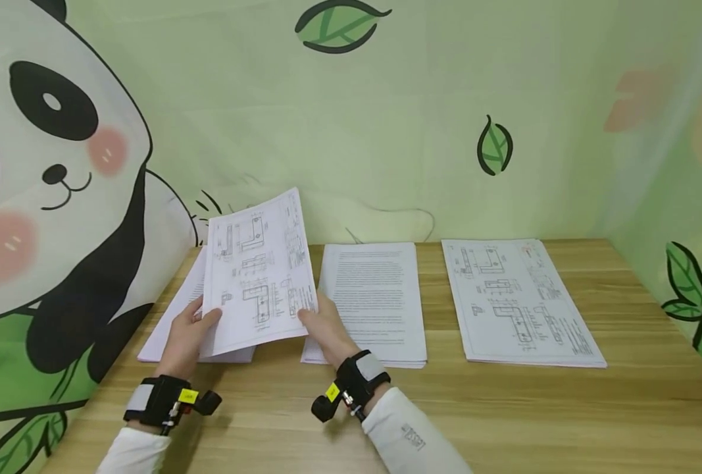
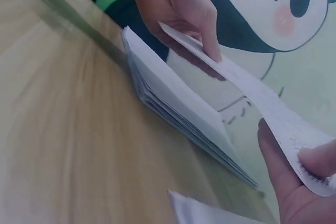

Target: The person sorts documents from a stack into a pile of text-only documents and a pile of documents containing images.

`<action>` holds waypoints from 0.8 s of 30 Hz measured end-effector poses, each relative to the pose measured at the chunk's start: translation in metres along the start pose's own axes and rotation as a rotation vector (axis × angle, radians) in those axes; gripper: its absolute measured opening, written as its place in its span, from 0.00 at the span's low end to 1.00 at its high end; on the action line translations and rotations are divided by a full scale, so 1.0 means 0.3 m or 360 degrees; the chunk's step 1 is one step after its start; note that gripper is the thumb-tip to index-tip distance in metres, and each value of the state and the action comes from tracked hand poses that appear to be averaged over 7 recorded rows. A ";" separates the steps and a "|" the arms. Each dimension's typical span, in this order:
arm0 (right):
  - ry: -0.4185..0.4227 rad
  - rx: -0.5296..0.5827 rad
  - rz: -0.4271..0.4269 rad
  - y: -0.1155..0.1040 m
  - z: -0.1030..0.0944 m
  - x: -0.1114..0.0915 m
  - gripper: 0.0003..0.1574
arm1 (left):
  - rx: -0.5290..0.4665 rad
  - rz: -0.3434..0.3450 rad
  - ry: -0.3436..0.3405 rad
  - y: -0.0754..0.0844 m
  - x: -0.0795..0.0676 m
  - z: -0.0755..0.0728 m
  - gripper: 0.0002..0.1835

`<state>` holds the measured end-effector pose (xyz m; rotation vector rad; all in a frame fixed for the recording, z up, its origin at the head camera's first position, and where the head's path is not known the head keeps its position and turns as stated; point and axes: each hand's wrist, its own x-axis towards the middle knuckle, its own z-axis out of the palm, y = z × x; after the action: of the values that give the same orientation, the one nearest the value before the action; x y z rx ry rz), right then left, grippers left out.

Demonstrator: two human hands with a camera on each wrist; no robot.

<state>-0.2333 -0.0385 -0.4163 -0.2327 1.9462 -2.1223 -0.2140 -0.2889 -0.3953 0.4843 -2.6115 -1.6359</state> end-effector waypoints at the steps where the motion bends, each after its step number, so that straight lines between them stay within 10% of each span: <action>1: -0.0007 -0.0019 -0.0004 -0.008 -0.019 -0.006 0.30 | -0.0050 0.0013 -0.0011 0.008 -0.003 0.009 0.38; 24: 0.0372 -0.0477 -0.0020 -0.183 -0.533 -0.204 0.28 | -0.0386 0.0538 -0.0286 0.275 -0.131 0.425 0.23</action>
<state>-0.2246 0.1358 -0.3735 -0.0517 2.4019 -1.9313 -0.2202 -0.1335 -0.3742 -0.1138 -2.3848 -1.9077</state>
